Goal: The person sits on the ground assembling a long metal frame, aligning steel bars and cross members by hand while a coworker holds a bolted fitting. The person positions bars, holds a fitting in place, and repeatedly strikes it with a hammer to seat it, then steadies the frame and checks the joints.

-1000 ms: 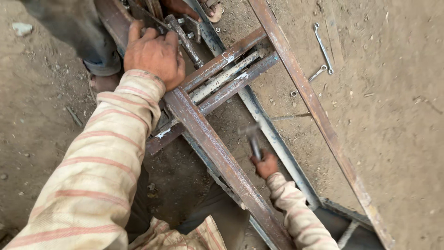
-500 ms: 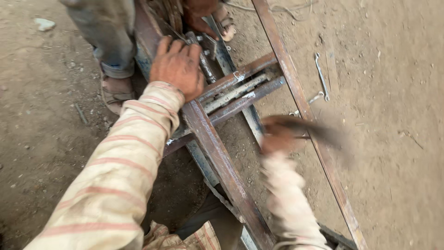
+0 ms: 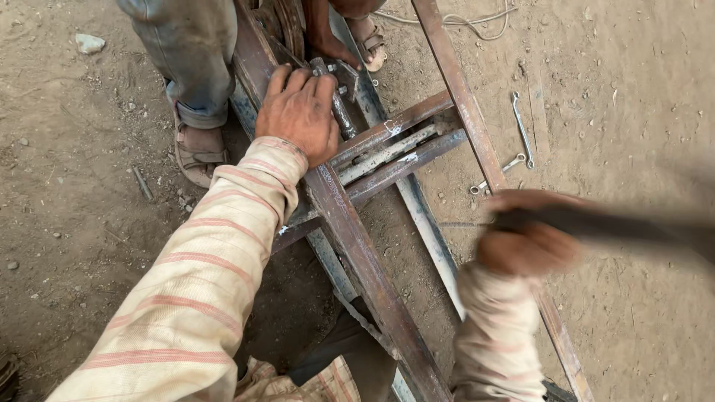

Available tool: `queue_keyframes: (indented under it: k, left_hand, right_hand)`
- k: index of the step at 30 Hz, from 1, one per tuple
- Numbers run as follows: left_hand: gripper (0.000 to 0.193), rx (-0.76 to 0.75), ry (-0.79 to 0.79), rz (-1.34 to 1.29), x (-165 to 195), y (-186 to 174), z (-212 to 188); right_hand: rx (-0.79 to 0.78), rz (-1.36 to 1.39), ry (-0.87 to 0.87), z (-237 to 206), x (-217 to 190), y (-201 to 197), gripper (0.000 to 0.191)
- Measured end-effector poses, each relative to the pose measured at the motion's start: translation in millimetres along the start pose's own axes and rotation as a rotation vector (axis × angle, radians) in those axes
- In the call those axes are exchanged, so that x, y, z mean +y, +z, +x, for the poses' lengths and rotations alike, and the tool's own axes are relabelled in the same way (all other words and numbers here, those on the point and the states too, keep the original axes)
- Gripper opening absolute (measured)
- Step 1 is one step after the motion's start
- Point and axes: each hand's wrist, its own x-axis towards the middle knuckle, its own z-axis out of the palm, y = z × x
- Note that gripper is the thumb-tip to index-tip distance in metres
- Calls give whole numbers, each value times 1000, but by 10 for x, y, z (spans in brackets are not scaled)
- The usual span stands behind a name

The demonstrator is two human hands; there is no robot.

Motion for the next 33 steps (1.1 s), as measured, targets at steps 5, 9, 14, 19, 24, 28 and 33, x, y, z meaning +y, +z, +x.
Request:
queue_keyframes:
  k: [5,9,14,19,24,28,33]
  left_hand:
    - [46,3,12,-41,26,-97,-7]
    - [41,-94,-20,-38,46,-179,4]
    - [43,-70,-1,-11,62,-91,-6]
    - [40,-6,14,-20,7,-10,-50]
    - [42,-26,-6,-19,19,3,-23]
    - [44,-59,-11,79,-5,16,1]
    - [38,-9,-23,-15,3,32,-39]
  right_hand:
    - [-155,-167,383,-492,-67,341,34]
    - [-1168,-657,951,-1390,18,537,41]
    - [-630,-48,787,-1359,-41,184,20]
    - [-15,105,36,-32,-323,-216,30]
    - [158,360,110,720,-646,-528,34]
    - [116,-212,204,-454,-530,-209,25]
    - [-573,-141,1019,-2085,-210,-90,25]
